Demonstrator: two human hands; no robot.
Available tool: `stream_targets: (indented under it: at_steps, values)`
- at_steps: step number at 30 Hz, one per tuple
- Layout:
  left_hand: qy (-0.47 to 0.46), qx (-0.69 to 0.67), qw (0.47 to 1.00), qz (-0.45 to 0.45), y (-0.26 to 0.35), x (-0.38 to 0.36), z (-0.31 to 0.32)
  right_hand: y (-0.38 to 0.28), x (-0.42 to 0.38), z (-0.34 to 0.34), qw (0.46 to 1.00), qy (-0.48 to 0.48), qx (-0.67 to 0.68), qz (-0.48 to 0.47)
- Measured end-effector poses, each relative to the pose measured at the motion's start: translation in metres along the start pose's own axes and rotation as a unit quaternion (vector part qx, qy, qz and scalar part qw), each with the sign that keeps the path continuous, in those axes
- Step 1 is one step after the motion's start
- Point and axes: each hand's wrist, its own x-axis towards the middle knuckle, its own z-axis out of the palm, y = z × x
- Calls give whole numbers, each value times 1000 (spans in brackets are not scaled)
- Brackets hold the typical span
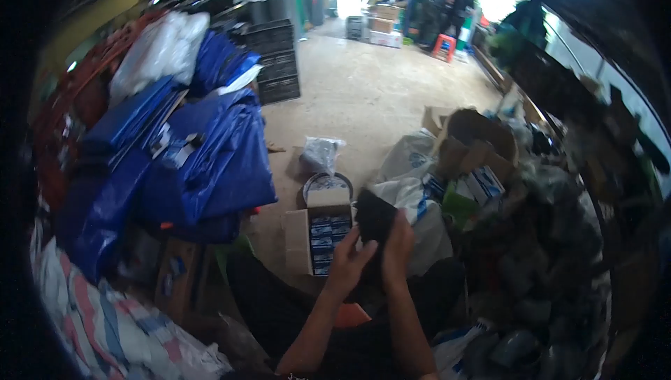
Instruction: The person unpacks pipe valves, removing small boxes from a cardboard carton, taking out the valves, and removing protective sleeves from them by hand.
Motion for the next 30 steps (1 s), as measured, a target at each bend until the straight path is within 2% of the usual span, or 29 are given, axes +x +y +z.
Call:
stream_targets:
  at_steps: [1, 2, 4, 5, 8, 9, 10, 12, 13, 16, 17, 18, 20, 21, 24, 25, 28, 29, 30]
  values:
    - [2, 12, 1000, 7, 18, 0, 4, 9, 4, 2, 999, 13, 35, 15]
    - [9, 26, 1000, 10, 28, -1, 4, 3, 0, 9, 997, -30, 65, 29]
    - [45, -43, 998, 34, 23, 1, -1, -13, -22, 20, 983, -100, 133, 72]
    - [52, -72, 995, 51, 21, 5, -6, 11, -28, 23, 985, -106, 123, 58]
    - [9, -149, 989, 4, 30, 8, -29, 52, -37, 28, 993, -86, 74, 27]
    - [-40, -107, 993, -21, 19, 9, -38, 29, -43, 33, 986, -98, 127, 42]
    - [-60, -60, 996, -13, 27, 8, -43, 33, -39, 33, 993, -74, 84, 25]
    - [-104, 25, 994, 2, 45, 10, -51, 42, -37, 20, 985, -58, 110, 120]
    - [-137, -53, 982, -117, 56, 8, -61, 43, -39, 16, 985, -69, 109, 117]
    - [-145, 25, 984, -105, 50, 11, -67, 41, -36, 6, 978, -104, 118, 134]
    - [-119, 69, 984, -109, 49, 11, -65, 43, -34, 3, 971, -117, 129, 165]
    - [-109, 115, 985, -64, 39, 13, -63, 45, -35, 1, 962, -128, 140, 199]
    - [-92, 204, 974, 31, 16, 20, -61, 59, -41, 2, 986, -102, 63, 115]
    - [-92, 163, 982, -17, 28, 18, -59, 68, -42, 3, 993, -88, 25, 71]
    - [-104, 187, 976, -46, 43, 16, -60, 83, -36, 0, 986, -74, 136, 66]
    - [-80, 184, 980, -10, 38, 13, -58, 76, -42, 6, 992, -25, 100, 79]
    - [-98, 164, 980, -47, 46, 10, -65, 63, -36, 2, 969, -147, 160, 121]
    - [-108, 128, 983, -77, 42, 11, -71, 52, -41, 12, 978, -130, 135, 87]
    - [-81, 137, 986, -53, 37, 10, -74, 52, -45, 15, 979, -158, 103, 72]
